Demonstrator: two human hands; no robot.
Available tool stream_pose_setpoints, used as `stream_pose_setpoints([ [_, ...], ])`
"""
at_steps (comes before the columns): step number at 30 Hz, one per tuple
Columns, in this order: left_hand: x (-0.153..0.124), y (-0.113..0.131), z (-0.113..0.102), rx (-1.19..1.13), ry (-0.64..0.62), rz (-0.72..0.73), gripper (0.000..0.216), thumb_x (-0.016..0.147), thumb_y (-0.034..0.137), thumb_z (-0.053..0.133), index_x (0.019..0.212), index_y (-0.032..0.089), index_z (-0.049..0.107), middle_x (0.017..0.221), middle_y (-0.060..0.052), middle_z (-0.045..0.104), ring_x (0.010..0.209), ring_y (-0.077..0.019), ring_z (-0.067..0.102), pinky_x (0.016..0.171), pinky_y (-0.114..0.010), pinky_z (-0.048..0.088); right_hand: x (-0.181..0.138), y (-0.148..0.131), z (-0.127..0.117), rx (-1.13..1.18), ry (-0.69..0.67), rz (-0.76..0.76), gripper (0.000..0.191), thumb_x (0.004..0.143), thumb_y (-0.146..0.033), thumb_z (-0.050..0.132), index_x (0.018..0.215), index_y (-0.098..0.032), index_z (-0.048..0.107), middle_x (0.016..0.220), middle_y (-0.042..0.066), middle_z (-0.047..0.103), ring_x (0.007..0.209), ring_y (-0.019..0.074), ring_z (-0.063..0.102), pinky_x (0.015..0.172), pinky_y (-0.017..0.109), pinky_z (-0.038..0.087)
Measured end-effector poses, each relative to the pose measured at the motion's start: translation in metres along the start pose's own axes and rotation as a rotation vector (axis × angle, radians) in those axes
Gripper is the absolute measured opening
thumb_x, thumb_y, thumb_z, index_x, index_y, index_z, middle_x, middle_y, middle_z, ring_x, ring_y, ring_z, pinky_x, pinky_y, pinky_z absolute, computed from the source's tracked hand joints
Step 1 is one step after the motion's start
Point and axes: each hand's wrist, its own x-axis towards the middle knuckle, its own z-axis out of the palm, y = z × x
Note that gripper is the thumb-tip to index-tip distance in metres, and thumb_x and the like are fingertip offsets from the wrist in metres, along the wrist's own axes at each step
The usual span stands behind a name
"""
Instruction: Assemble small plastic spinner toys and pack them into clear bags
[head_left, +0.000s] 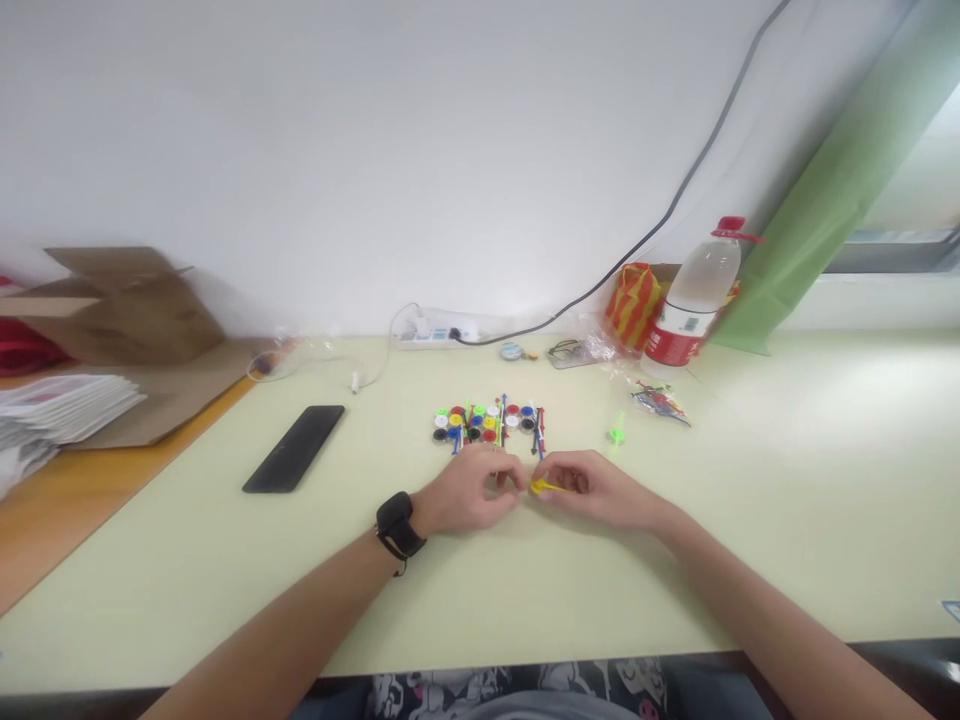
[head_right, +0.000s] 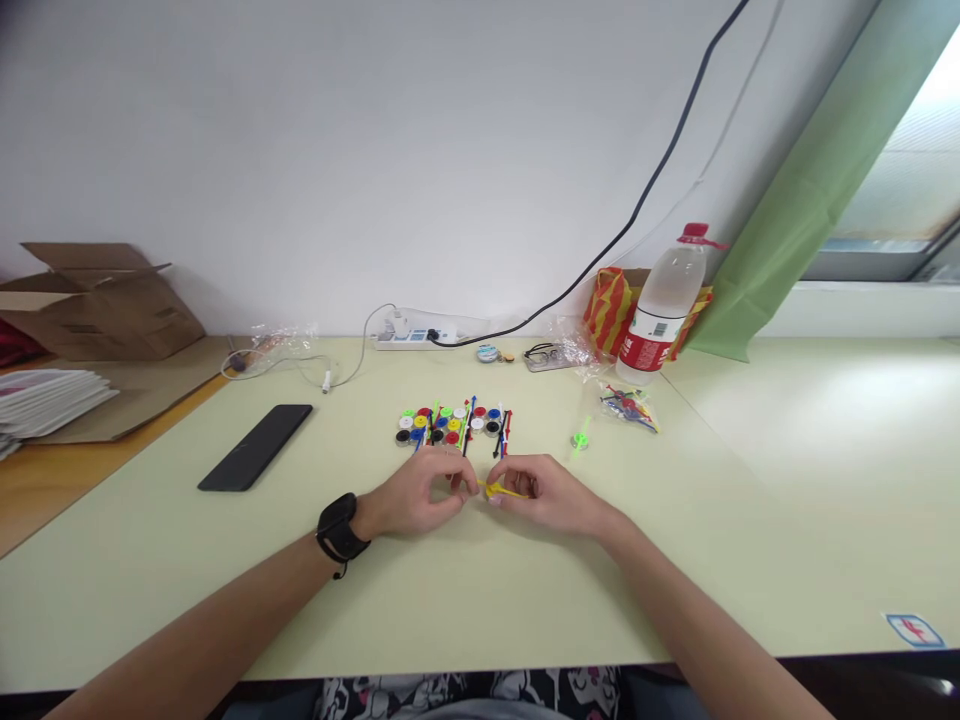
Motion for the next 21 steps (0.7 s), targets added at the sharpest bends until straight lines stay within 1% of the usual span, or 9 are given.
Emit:
stream_pose_setpoints([
  [3,0.0,-0.001,0.001,0.021,0.027,-0.01,0.011,0.081,0.012,0.061,0.084,0.019,0.069,0.075,0.0,0.069,0.071,-0.0153,0.06,0.071,-0.028,0.045,0.0,0.003,-0.001,-0.003,0.011,0.023,0.021,0.089,-0.04,0.071,0.088,-0.02,0.067,0.069,-0.004,0.049,0.062,0.0125,0.043,0.056,0.026,0.033],
  [5,-0.001,-0.002,0.001,0.034,0.049,-0.017,0.01,0.083,0.014,0.061,0.084,0.019,0.07,0.074,0.0,0.069,0.069,-0.0148,0.06,0.07,-0.028,0.045,-0.001,0.004,-0.003,-0.022,0.021,0.035,0.018,0.087,-0.036,0.072,0.083,-0.019,0.065,0.069,-0.004,0.051,0.062,0.0125,0.045,0.056,0.026,0.035],
  [9,-0.001,-0.001,0.001,0.042,0.079,-0.024,0.01,0.087,0.017,0.061,0.084,0.02,0.07,0.075,-0.001,0.071,0.068,-0.015,0.06,0.069,-0.029,0.046,-0.003,0.004,-0.01,-0.091,0.059,0.054,0.013,0.085,-0.03,0.071,0.08,-0.02,0.065,0.073,-0.001,0.059,0.063,0.0135,0.049,0.058,0.027,0.039],
  [12,0.0,-0.001,0.001,0.04,0.082,-0.029,0.01,0.088,0.018,0.061,0.084,0.02,0.07,0.074,-0.001,0.071,0.067,-0.0151,0.061,0.069,-0.029,0.047,-0.004,0.002,-0.016,-0.104,0.11,0.061,0.017,0.087,-0.036,0.068,0.08,-0.02,0.065,0.073,0.0,0.063,0.064,0.0153,0.053,0.06,0.029,0.043],
  [14,0.0,0.0,0.001,0.039,0.088,-0.034,0.01,0.088,0.019,0.061,0.083,0.02,0.07,0.073,-0.002,0.07,0.066,-0.015,0.06,0.068,-0.029,0.047,-0.003,0.003,-0.021,-0.115,0.2,0.054,0.023,0.089,-0.043,0.066,0.082,-0.021,0.066,0.075,0.002,0.065,0.066,0.0169,0.055,0.062,0.031,0.045],
  [17,0.0,0.0,0.001,0.038,0.084,-0.039,0.011,0.089,0.021,0.061,0.082,0.02,0.07,0.073,-0.002,0.07,0.066,-0.0148,0.06,0.068,-0.028,0.048,-0.001,0.008,-0.029,-0.145,0.402,0.041,0.028,0.09,-0.051,0.064,0.09,-0.022,0.065,0.079,0.004,0.067,0.072,0.0199,0.06,0.066,0.033,0.049],
  [19,0.001,0.001,0.001,0.042,0.079,-0.042,0.012,0.089,0.021,0.061,0.082,0.02,0.07,0.072,-0.001,0.07,0.066,-0.0145,0.06,0.069,-0.028,0.048,0.0,0.016,-0.033,-0.183,0.537,0.038,0.028,0.091,-0.05,0.062,0.094,-0.023,0.062,0.081,0.005,0.067,0.074,0.0211,0.062,0.068,0.034,0.05],
  [21,0.0,0.0,0.001,0.046,0.08,-0.047,0.012,0.09,0.023,0.062,0.082,0.02,0.07,0.072,-0.001,0.07,0.065,-0.0144,0.06,0.069,-0.028,0.048,0.0,0.025,-0.037,-0.256,0.623,0.058,0.023,0.091,-0.046,0.061,0.095,-0.024,0.059,0.08,0.004,0.066,0.073,0.021,0.061,0.068,0.034,0.049],
])
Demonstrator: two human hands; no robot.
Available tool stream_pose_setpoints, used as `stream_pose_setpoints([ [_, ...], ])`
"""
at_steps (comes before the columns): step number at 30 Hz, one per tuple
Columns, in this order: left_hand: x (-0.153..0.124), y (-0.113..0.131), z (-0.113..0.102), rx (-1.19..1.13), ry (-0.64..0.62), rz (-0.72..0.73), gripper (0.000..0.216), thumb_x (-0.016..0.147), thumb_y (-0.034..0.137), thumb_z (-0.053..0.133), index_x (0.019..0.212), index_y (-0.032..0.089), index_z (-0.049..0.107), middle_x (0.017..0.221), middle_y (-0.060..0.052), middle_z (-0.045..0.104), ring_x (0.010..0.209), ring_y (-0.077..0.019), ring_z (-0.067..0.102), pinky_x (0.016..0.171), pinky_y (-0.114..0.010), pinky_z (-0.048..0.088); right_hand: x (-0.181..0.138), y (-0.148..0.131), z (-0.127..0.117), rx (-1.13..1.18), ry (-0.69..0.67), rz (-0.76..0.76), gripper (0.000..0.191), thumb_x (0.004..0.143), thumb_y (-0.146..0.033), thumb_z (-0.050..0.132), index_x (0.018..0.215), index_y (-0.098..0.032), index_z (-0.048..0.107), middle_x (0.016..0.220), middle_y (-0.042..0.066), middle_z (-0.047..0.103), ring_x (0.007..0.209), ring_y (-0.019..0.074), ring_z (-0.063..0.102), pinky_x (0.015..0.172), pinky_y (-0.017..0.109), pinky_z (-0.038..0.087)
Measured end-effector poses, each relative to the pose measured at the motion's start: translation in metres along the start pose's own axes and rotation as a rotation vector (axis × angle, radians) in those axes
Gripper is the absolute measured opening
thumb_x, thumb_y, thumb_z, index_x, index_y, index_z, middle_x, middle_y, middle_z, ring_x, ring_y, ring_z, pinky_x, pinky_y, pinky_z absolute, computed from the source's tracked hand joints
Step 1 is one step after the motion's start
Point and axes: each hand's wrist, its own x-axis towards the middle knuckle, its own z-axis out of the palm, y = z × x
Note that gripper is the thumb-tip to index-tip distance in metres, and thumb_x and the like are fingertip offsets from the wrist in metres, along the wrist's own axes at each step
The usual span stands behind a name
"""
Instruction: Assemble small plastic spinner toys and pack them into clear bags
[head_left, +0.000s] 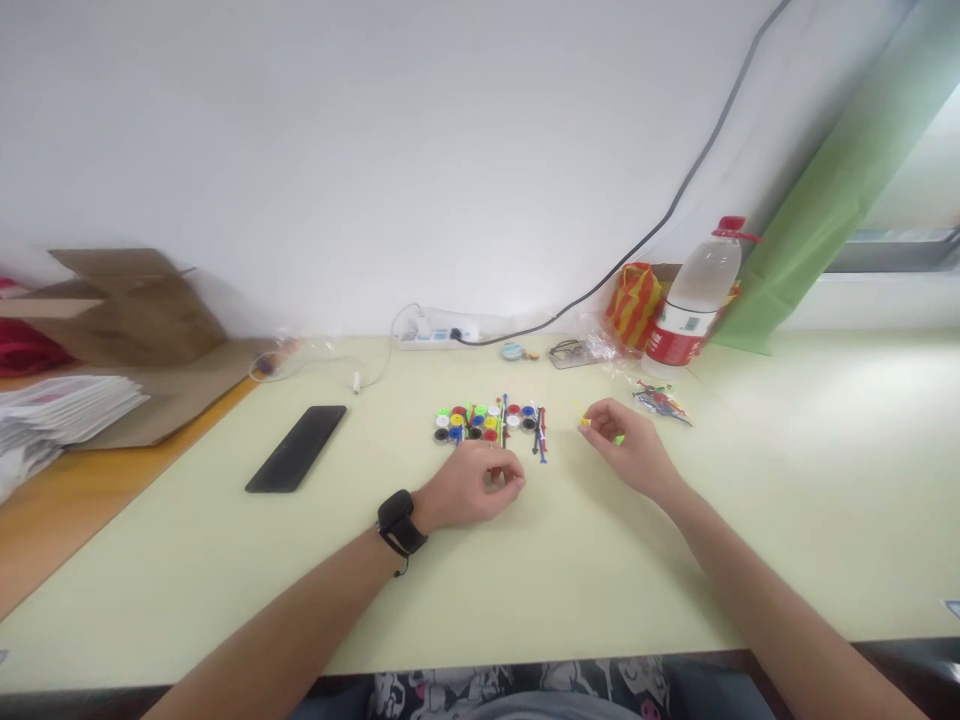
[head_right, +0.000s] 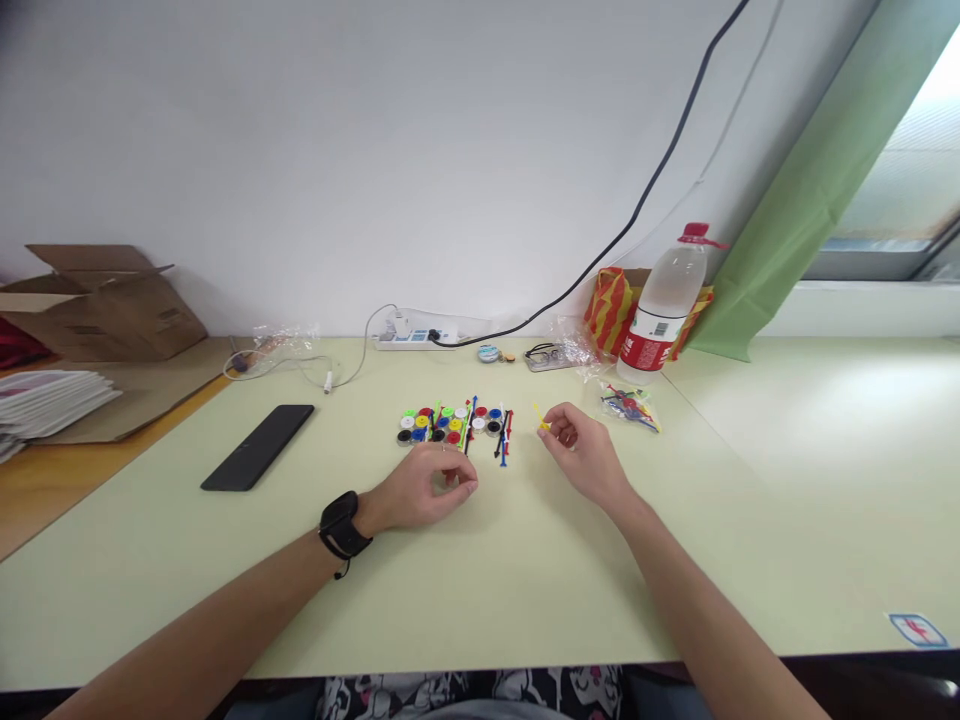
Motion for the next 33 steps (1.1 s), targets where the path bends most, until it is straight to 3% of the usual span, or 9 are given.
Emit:
stream_pose_setpoints([
  [6,0.0,-0.002,0.001,0.009,-0.007,-0.006,0.013,0.091,0.024,0.063,0.082,0.02,0.07,0.07,-0.001,0.069,0.064,-0.0138,0.059,0.068,-0.028,0.047,0.001,0.018,0.001,-0.351,-0.016,0.119,0.008,0.086,-0.029,0.059,0.093,-0.025,0.058,0.076,0.0,0.07,0.071,0.0205,0.062,0.065,0.032,0.04],
  [11,0.0,-0.003,0.002,0.033,-0.002,-0.009,0.014,0.093,0.025,0.062,0.082,0.02,0.07,0.07,0.0,0.068,0.065,-0.0144,0.059,0.069,-0.029,0.047,0.001,0.024,-0.002,-0.512,0.041,0.144,0.006,0.084,-0.028,0.059,0.081,-0.024,0.057,0.074,0.002,0.069,0.069,0.021,0.06,0.061,0.031,0.034],
  [17,0.003,-0.003,0.003,0.113,0.028,0.045,0.014,0.096,0.026,0.061,0.105,0.023,0.072,0.104,-0.006,0.074,0.104,-0.0238,0.064,0.095,-0.039,0.05,0.0,0.018,0.003,-0.436,0.123,-0.05,0.01,0.089,-0.031,0.058,0.081,-0.024,0.057,0.075,0.006,0.066,0.079,0.0258,0.06,0.07,0.037,0.042],
  [20,0.004,-0.002,0.004,0.18,-0.007,0.101,0.027,0.095,0.028,0.064,0.121,0.025,0.069,0.124,-0.008,0.07,0.117,-0.0273,0.059,0.104,-0.045,0.046,-0.005,0.008,0.013,-0.301,0.035,-0.166,0.01,0.092,-0.032,0.058,0.089,-0.024,0.062,0.086,0.009,0.07,0.088,0.0276,0.062,0.08,0.041,0.048],
  [23,0.004,0.0,0.006,0.236,-0.045,0.137,0.036,0.096,0.032,0.064,0.131,0.026,0.064,0.136,-0.008,0.066,0.122,-0.0296,0.055,0.105,-0.047,0.045,-0.012,-0.003,0.023,-0.159,-0.142,-0.253,0.018,0.095,-0.032,0.059,0.108,-0.025,0.069,0.107,0.01,0.074,0.104,0.0286,0.064,0.093,0.044,0.051],
  [27,0.004,0.002,0.007,0.249,-0.088,0.131,0.037,0.096,0.036,0.064,0.132,0.024,0.064,0.131,-0.008,0.07,0.113,-0.029,0.056,0.102,-0.046,0.046,-0.017,-0.01,0.03,-0.105,-0.306,-0.329,0.035,0.095,-0.03,0.062,0.129,-0.028,0.069,0.129,0.008,0.072,0.125,0.0295,0.06,0.108,0.047,0.048],
  [33,0.004,0.0,0.008,0.214,-0.064,0.123,0.029,0.096,0.033,0.064,0.123,0.024,0.069,0.123,-0.007,0.073,0.111,-0.0275,0.058,0.101,-0.044,0.046,-0.015,0.0,0.029,-0.165,-0.313,-0.3,0.034,0.096,-0.03,0.061,0.127,-0.028,0.072,0.132,0.009,0.071,0.128,0.0319,0.061,0.11,0.052,0.048],
])
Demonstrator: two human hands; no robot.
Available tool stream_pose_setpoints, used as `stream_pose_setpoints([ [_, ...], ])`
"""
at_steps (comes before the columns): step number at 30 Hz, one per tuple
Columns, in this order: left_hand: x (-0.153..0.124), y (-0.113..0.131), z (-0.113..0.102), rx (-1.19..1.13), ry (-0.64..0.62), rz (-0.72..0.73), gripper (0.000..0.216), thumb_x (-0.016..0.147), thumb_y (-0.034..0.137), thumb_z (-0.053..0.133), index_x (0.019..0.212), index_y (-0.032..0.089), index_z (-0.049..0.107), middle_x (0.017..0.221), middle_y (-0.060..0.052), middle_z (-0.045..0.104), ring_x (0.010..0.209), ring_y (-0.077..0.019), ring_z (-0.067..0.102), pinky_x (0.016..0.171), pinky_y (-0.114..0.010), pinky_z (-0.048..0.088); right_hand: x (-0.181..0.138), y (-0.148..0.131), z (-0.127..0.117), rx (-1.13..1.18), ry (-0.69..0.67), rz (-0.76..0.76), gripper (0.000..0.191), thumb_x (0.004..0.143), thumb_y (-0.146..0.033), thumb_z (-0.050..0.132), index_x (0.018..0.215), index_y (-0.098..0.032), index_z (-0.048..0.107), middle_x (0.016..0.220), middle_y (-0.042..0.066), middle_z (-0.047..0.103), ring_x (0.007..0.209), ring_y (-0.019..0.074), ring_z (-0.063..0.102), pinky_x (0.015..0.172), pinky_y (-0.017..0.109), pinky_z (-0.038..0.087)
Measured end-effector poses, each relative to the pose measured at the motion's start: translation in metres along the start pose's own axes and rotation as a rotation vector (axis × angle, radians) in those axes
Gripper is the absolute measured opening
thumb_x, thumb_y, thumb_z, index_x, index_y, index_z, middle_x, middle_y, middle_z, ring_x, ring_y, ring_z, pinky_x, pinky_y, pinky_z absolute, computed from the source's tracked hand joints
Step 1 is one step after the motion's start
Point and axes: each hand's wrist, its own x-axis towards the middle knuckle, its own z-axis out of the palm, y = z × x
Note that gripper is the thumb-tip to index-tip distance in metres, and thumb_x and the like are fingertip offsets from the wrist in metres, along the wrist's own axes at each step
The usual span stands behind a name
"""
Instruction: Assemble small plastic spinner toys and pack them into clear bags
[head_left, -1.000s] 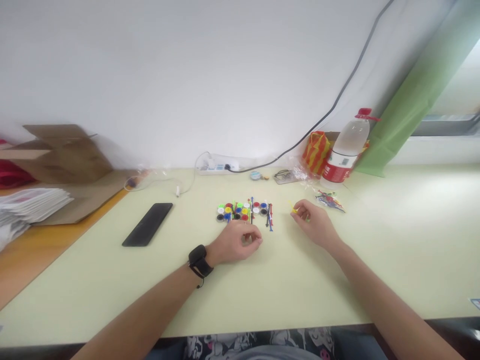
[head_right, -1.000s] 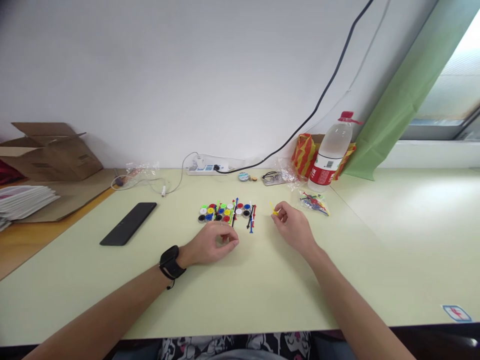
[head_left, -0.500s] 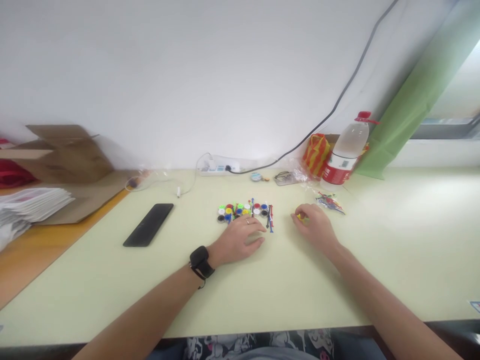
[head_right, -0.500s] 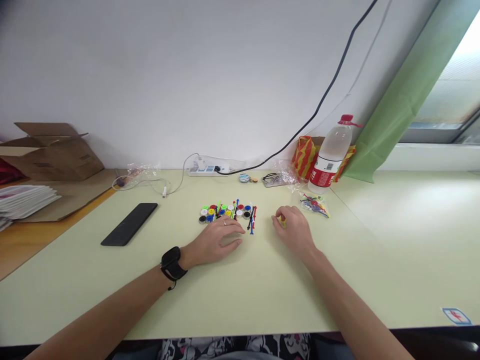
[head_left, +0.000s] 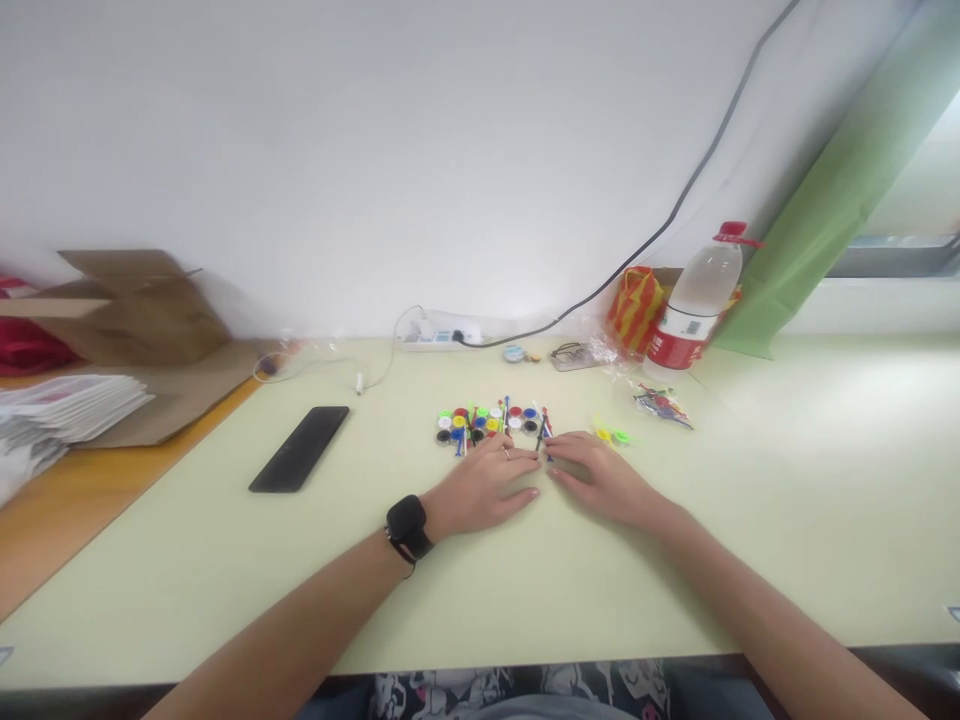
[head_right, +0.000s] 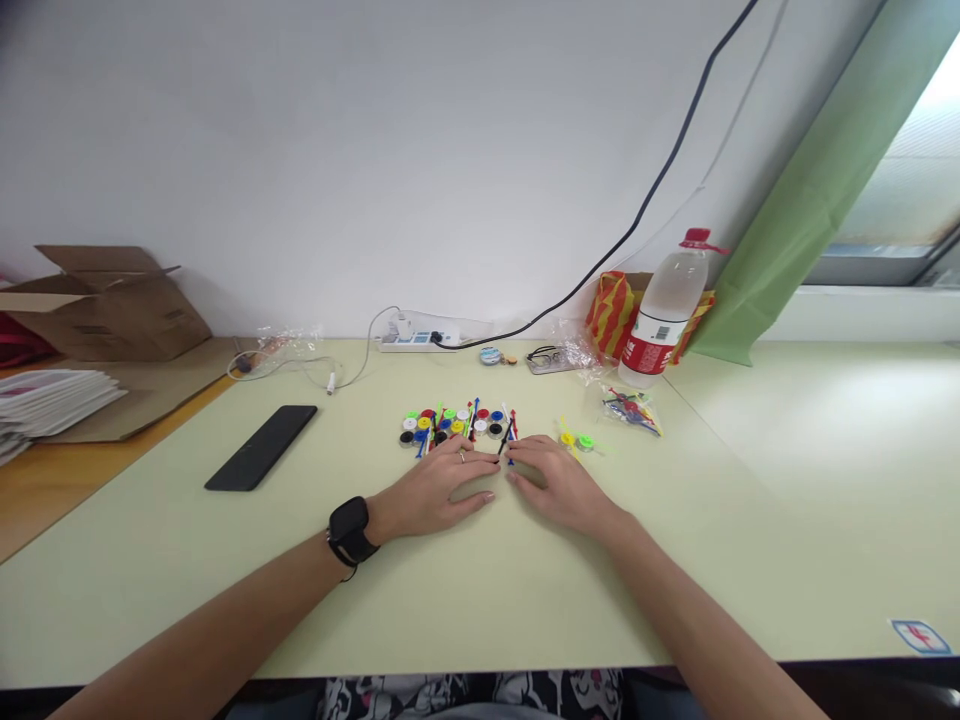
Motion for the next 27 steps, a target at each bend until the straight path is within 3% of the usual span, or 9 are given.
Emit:
stream_pose_setpoints([
  [5,0.0,-0.003,0.0,-0.021,0.011,0.001,0.019,0.097,0.028,0.061,0.112,0.023,0.072,0.108,-0.007,0.073,0.109,-0.026,0.06,0.1,-0.043,0.048,-0.001,0.007,0.0,-0.041,0.038,0.049,0.028,0.094,-0.03,0.061,0.119,-0.025,0.073,0.131,0.012,0.069,0.124,0.032,0.062,0.109,0.052,0.049],
  [13,-0.001,-0.006,0.002,0.004,0.014,-0.01,0.023,0.097,0.027,0.062,0.117,0.023,0.071,0.123,-0.007,0.071,0.12,-0.028,0.055,0.107,-0.046,0.045,-0.005,0.011,0.002,-0.09,0.052,0.089,0.038,0.095,-0.033,0.061,0.132,-0.026,0.066,0.147,0.013,0.057,0.137,0.0338,0.053,0.114,0.055,0.044],
  [27,-0.002,-0.009,0.004,-0.005,0.009,-0.019,0.02,0.097,0.028,0.062,0.113,0.021,0.073,0.12,-0.006,0.074,0.118,-0.0279,0.056,0.108,-0.046,0.045,-0.002,0.011,-0.001,-0.085,0.052,0.106,0.039,0.095,-0.036,0.061,0.131,-0.022,0.064,0.138,0.014,0.06,0.128,0.0334,0.057,0.112,0.053,0.046],
])
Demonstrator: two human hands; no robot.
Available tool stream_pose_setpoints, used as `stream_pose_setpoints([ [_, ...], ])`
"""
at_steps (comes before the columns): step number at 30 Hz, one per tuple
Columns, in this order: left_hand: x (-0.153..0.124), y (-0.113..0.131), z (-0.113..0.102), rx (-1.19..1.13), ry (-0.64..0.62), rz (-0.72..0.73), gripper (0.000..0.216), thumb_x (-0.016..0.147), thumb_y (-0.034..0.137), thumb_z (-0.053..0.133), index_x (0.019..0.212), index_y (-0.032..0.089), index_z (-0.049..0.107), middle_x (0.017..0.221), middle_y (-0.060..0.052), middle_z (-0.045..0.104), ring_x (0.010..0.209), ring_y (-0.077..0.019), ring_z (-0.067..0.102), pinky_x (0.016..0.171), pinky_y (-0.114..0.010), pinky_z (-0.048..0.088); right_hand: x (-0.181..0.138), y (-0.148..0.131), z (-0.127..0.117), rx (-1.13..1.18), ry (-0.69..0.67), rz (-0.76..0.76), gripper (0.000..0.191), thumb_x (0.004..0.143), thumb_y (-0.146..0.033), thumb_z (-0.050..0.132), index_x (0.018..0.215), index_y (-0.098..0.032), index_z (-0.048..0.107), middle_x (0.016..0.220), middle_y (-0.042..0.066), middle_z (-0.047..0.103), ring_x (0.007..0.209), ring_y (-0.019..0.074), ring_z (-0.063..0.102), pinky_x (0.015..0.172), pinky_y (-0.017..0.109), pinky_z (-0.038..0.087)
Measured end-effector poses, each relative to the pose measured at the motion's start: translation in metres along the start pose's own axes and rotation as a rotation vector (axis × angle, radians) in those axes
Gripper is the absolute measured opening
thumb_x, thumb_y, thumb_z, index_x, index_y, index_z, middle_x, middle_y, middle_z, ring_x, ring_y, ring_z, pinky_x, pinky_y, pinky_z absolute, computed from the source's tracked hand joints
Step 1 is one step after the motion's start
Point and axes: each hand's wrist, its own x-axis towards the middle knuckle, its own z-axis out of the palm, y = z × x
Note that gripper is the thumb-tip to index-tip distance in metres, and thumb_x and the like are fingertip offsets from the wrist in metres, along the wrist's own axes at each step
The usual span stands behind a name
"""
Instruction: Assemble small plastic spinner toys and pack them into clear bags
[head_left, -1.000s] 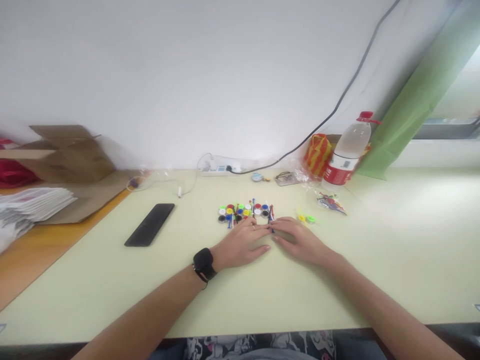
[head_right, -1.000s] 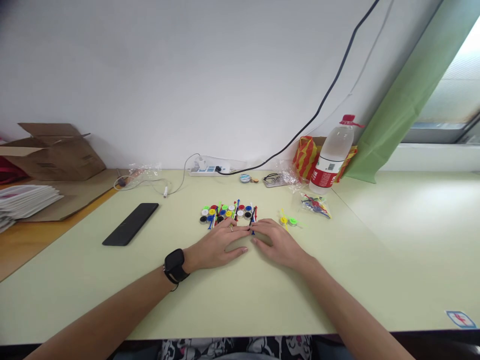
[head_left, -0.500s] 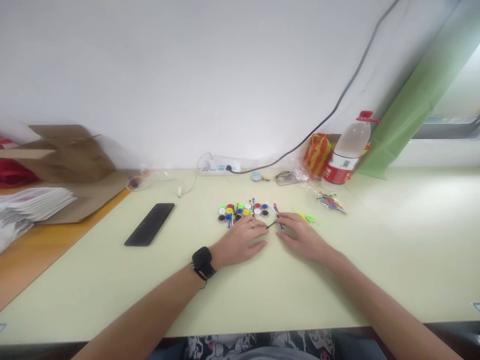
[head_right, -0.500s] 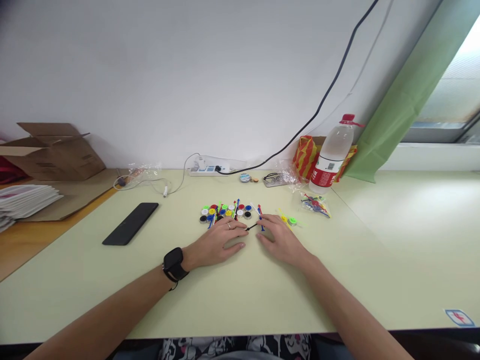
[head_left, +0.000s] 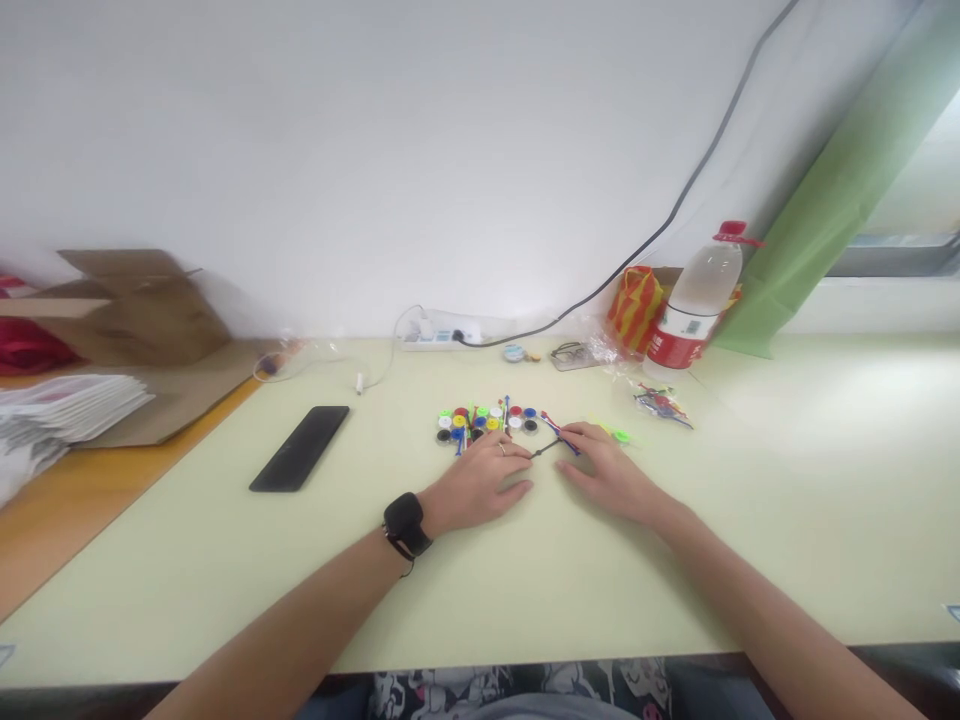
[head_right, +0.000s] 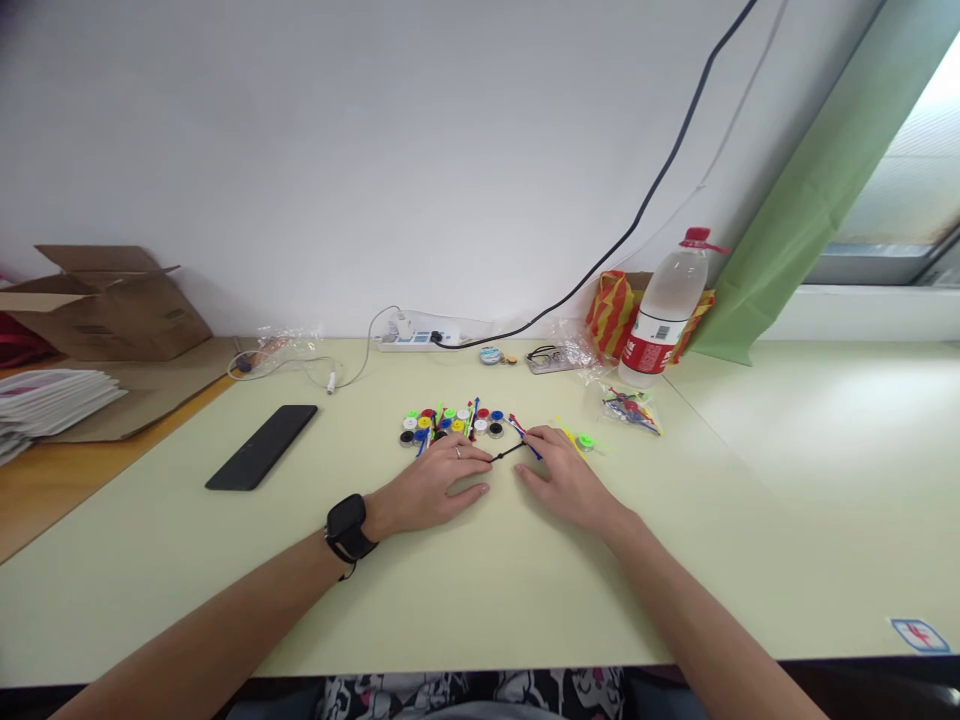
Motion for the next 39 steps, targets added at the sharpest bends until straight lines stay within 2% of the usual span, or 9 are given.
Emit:
stream_pose_setpoints([
  [3,0.0,-0.001,-0.001,0.009,-0.005,0.0,0.02,0.097,0.029,0.062,0.111,0.021,0.074,0.12,-0.005,0.074,0.119,-0.0274,0.056,0.11,-0.045,0.044,0.001,0.0,-0.001,0.011,0.022,-0.01,0.037,0.095,-0.034,0.06,0.13,-0.022,0.063,0.134,0.014,0.061,0.125,0.0327,0.059,0.11,0.053,0.048],
  [11,0.001,-0.001,-0.01,0.031,-0.001,-0.002,0.016,0.098,0.025,0.06,0.106,0.022,0.073,0.114,-0.007,0.074,0.113,-0.0272,0.057,0.1,-0.045,0.048,0.002,0.008,0.003,0.056,0.176,0.023,0.037,0.096,-0.034,0.059,0.131,-0.022,0.062,0.133,0.015,0.059,0.126,0.032,0.058,0.107,0.05,0.051],
  [15,0.001,0.0,-0.009,0.066,-0.003,0.008,0.017,0.099,0.022,0.057,0.104,0.021,0.073,0.108,-0.007,0.074,0.108,-0.0262,0.057,0.098,-0.043,0.047,0.001,0.007,0.0,-0.002,0.139,0.018,0.024,0.094,-0.031,0.061,0.116,-0.023,0.069,0.125,0.012,0.064,0.12,0.0318,0.06,0.106,0.051,0.05],
  [22,0.0,-0.006,-0.004,0.1,0.021,-0.019,0.024,0.103,0.017,0.049,0.108,0.021,0.072,0.102,-0.006,0.074,0.098,-0.024,0.057,0.09,-0.041,0.047,0.0,-0.004,-0.004,0.001,0.03,-0.05,0.021,0.095,-0.026,0.063,0.114,-0.025,0.071,0.121,0.011,0.066,0.117,0.031,0.059,0.102,0.051,0.049],
  [28,0.0,-0.007,-0.004,0.071,0.02,-0.007,0.024,0.101,0.015,0.05,0.107,0.021,0.073,0.099,-0.006,0.074,0.098,-0.0233,0.059,0.09,-0.04,0.047,0.001,-0.005,-0.004,0.024,-0.005,-0.067,0.012,0.096,-0.02,0.06,0.094,-0.024,0.071,0.107,0.009,0.069,0.108,0.0289,0.062,0.095,0.048,0.051],
  [31,0.001,-0.005,-0.004,0.049,0.013,-0.002,0.023,0.1,0.015,0.052,0.106,0.021,0.073,0.1,-0.006,0.074,0.098,-0.0234,0.059,0.091,-0.04,0.048,0.0,-0.006,-0.003,0.022,0.004,-0.073,0.014,0.095,-0.02,0.061,0.104,-0.025,0.071,0.109,0.009,0.069,0.108,0.029,0.062,0.095,0.047,0.052],
  [33,0.001,-0.005,-0.004,0.037,0.006,-0.003,0.023,0.1,0.014,0.052,0.107,0.021,0.073,0.101,-0.005,0.074,0.099,-0.0235,0.059,0.092,-0.04,0.048,-0.002,-0.007,-0.002,0.003,-0.002,-0.1,0.028,0.095,-0.02,0.061,0.122,-0.027,0.068,0.115,0.01,0.068,0.109,0.0294,0.061,0.096,0.048,0.052],
  [35,0.001,-0.005,-0.004,0.026,0.001,0.0,0.025,0.099,0.012,0.051,0.106,0.022,0.073,0.101,-0.005,0.075,0.099,-0.0234,0.059,0.091,-0.039,0.048,-0.002,-0.01,0.0,-0.016,-0.023,-0.14,0.037,0.096,-0.02,0.06,0.132,-0.029,0.065,0.118,0.01,0.067,0.11,0.0293,0.061,0.096,0.048,0.052],
  [39,0.001,-0.004,-0.004,0.014,0.008,0.006,0.023,0.098,0.013,0.054,0.104,0.022,0.074,0.098,-0.005,0.075,0.097,-0.023,0.059,0.091,-0.038,0.048,-0.002,-0.015,0.002,-0.007,-0.057,-0.184,0.033,0.099,-0.018,0.055,0.126,-0.031,0.07,0.113,0.009,0.068,0.105,0.0273,0.062,0.093,0.045,0.053],
])
